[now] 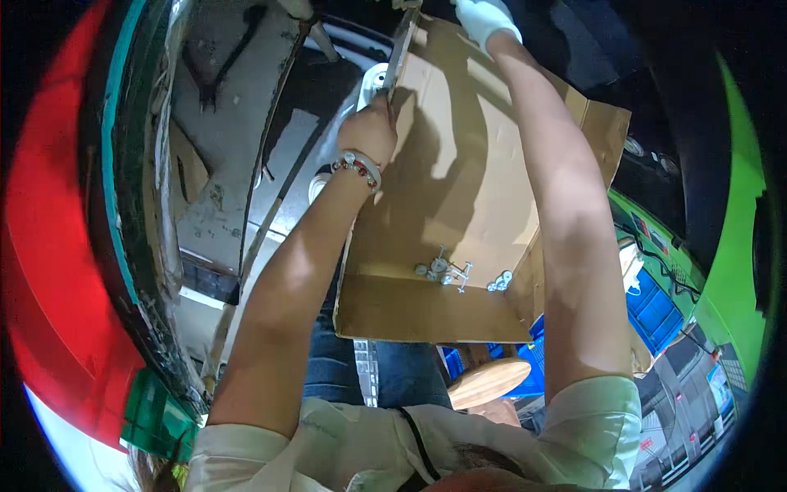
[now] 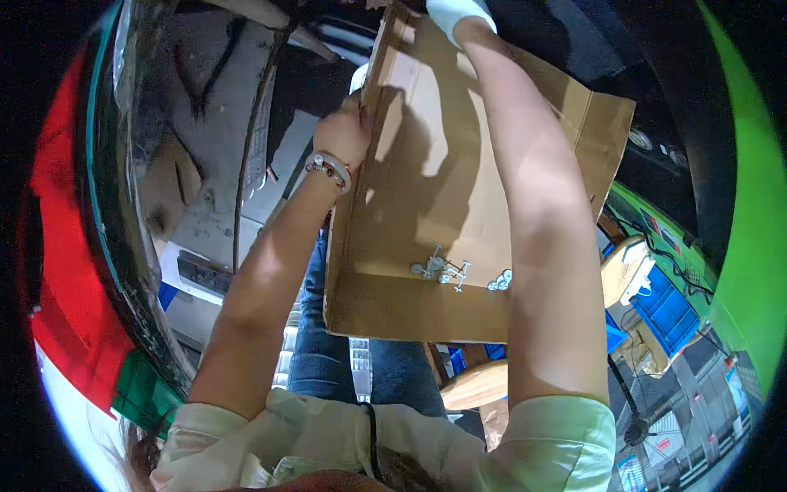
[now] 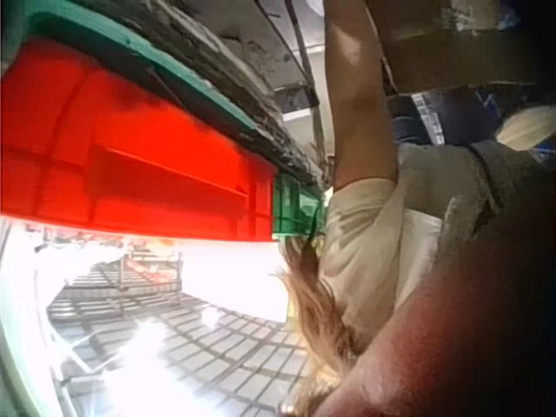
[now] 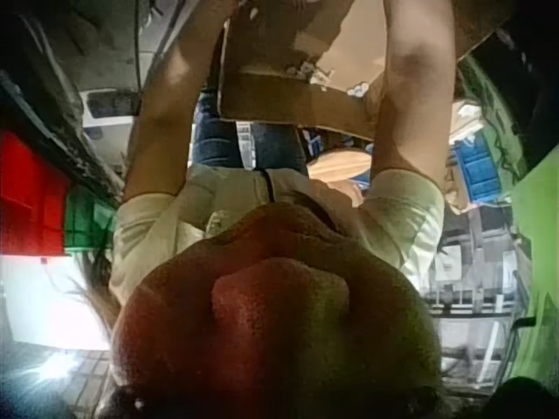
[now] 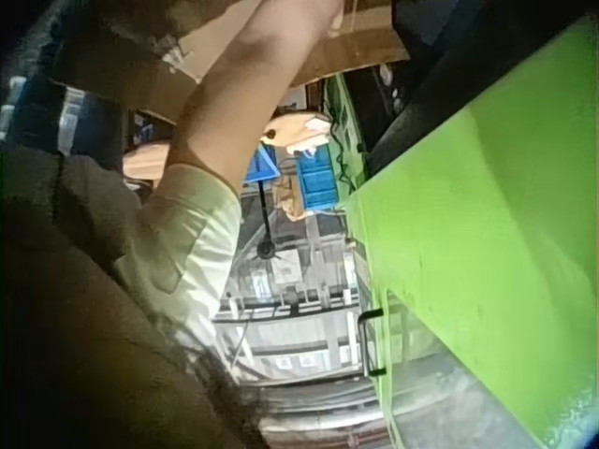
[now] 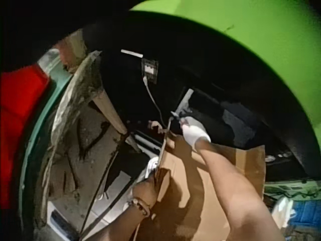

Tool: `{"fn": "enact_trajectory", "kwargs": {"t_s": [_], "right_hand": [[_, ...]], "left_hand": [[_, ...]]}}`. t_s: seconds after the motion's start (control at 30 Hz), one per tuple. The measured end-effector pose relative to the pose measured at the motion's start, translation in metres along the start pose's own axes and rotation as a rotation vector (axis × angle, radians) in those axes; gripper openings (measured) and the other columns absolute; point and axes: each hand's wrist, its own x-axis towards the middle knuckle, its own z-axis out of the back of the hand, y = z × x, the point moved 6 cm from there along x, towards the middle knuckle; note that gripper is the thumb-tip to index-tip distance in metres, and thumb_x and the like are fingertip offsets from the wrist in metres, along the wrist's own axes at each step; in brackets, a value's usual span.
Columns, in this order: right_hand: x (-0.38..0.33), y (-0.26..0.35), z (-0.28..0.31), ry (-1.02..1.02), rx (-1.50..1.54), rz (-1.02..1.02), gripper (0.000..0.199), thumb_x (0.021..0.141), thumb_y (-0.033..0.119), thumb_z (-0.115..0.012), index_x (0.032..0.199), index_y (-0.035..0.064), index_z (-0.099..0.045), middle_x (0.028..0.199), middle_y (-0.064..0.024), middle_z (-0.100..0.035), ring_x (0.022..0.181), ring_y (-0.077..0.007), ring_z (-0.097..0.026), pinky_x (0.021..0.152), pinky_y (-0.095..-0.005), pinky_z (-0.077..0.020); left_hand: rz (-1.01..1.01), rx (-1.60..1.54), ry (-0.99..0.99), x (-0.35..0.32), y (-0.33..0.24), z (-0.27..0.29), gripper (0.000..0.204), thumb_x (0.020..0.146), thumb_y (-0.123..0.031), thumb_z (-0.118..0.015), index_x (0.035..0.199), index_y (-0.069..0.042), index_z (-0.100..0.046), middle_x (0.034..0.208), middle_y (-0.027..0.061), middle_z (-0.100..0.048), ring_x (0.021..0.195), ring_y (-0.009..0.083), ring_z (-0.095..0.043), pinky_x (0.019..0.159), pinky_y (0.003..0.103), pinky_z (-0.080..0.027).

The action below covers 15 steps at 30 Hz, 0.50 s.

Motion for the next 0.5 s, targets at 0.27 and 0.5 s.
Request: {"fn": "enact_trajectory", "kwargs": {"t_s": [0.27, 0.5], "right_hand": [[0.012, 0.003, -0.013, 0.122, -0.071, -0.006, 0.047, 0.092, 0.043, -0.036, 0.093, 0.0047, -0.064, 0.1, -0.0199, -0.062, 0.099, -0.0362, -0.057, 0.084, -0.0431, -0.0436], [0.016, 0.007, -0.01, 0.168, -0.088, -0.03, 0.046, 0.091, 0.042, -0.038, 0.09, 0.0053, -0.065, 0.098, -0.0196, -0.063, 0.096, -0.037, -0.058, 0.081, -0.0435, -0.0442]], "left_hand": [[-0.038, 0.049, -0.026, -0.002, 0.005, 0.001, 0.025, 0.092, -0.025, -0.042, 0.095, -0.004, -0.055, 0.066, 0.016, -0.064, 0.059, 0.0316, -0.064, 0.054, 0.044, -0.051], [-0.07, -0.004, -0.05, -0.003, 0.004, 0.005, 0.022, 0.092, -0.023, -0.042, 0.092, -0.005, -0.055, 0.065, 0.016, -0.063, 0.059, 0.032, -0.064, 0.054, 0.045, -0.051]]}}
